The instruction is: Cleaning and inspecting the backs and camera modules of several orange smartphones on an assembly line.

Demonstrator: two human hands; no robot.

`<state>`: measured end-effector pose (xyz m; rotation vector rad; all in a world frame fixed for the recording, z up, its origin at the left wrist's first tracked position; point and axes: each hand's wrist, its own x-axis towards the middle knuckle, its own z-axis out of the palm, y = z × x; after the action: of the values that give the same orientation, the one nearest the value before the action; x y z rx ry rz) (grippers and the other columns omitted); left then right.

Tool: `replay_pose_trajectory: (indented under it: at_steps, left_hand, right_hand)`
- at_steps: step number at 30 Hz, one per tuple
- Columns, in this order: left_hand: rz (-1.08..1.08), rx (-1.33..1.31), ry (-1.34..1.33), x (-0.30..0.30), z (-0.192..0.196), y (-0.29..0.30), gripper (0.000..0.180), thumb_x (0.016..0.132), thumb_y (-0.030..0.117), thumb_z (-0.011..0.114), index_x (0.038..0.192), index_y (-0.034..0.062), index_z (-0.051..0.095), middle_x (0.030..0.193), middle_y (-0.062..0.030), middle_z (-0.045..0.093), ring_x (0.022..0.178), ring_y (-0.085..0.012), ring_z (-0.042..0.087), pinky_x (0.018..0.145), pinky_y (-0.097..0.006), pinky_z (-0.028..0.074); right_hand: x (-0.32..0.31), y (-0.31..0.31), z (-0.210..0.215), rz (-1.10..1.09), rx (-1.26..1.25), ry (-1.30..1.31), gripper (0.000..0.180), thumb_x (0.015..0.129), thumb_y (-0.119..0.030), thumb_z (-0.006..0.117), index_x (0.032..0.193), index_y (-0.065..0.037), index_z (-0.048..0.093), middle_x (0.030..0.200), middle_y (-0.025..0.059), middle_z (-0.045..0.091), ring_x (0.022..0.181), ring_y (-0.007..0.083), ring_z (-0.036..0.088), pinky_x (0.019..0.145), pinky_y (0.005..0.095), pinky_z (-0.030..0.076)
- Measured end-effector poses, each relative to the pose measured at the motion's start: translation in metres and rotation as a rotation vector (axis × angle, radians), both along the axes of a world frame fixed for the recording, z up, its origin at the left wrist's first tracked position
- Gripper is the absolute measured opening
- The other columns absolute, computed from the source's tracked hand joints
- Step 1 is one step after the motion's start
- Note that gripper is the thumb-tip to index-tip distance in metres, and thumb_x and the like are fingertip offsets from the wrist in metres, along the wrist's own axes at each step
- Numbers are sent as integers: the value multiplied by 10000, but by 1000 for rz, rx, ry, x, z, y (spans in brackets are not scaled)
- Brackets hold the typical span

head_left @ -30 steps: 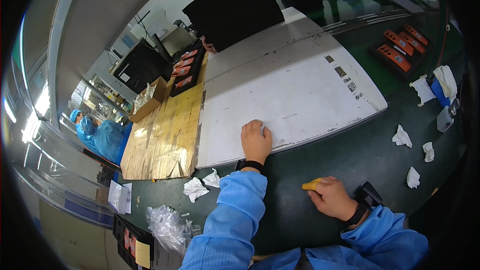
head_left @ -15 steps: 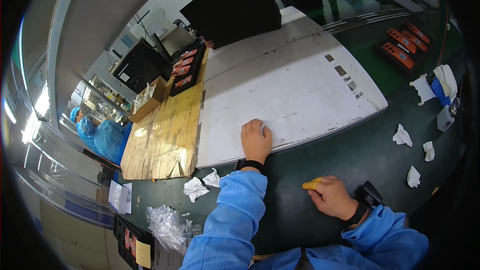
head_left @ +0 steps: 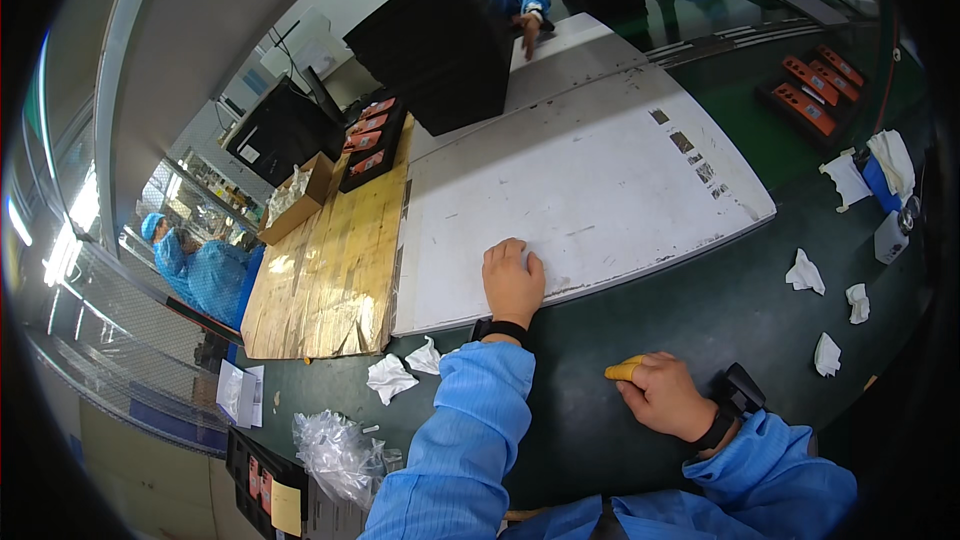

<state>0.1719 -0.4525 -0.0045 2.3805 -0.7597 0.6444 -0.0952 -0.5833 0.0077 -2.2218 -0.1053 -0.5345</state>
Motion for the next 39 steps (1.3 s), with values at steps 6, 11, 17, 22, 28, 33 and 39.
replay_pose_trajectory:
  at_steps: [6,11,17,22,28,33,39]
  left_hand:
    - [6,-5,-2,-1,1,0,204,842,136,637,998,11,670,1064,-167,680,1058,-370,586,931,-447,479]
    - [9,7,11,1,-1,0,219,838,142,629,1013,18,668,1108,-143,669,1075,-352,575,926,-454,466]
    - [8,9,12,1,-1,1,217,836,138,632,1015,21,669,1110,-139,670,1079,-350,575,929,-452,466]
    - [5,-19,-24,0,-1,0,195,842,134,640,993,15,676,1048,-154,682,1048,-366,584,921,-445,479]
    - [7,8,16,0,-3,1,219,836,143,639,1018,25,668,1118,-136,670,1086,-348,572,937,-452,464]
    - [9,10,12,1,-1,1,217,837,144,637,1014,22,669,1116,-137,671,1085,-348,573,938,-452,464]
    - [4,3,10,2,-2,1,218,838,141,632,1015,19,670,1110,-141,671,1082,-349,575,937,-452,464]
  right_hand:
    - [0,0,1,0,-5,1,133,831,-97,682,943,-49,737,775,100,664,741,290,644,729,410,505]
    - [0,0,2,-4,-6,-6,131,831,-97,684,940,-48,737,772,103,662,741,292,644,740,411,508]
    - [-1,0,2,-3,-2,21,135,837,-101,683,948,-47,739,776,102,663,755,292,648,760,411,511]
    - [-1,1,2,-1,8,14,141,840,-104,681,955,-48,740,777,101,663,759,292,649,767,410,511]
    - [-2,1,1,-5,4,18,140,843,-106,677,954,-51,740,784,101,667,759,292,650,756,410,508]
    - [-1,0,3,0,-3,15,140,840,-106,677,954,-51,739,790,104,670,758,293,649,744,410,505]
    - [0,0,2,-1,-2,13,139,838,-107,679,949,-48,739,791,110,670,766,298,652,753,416,508]
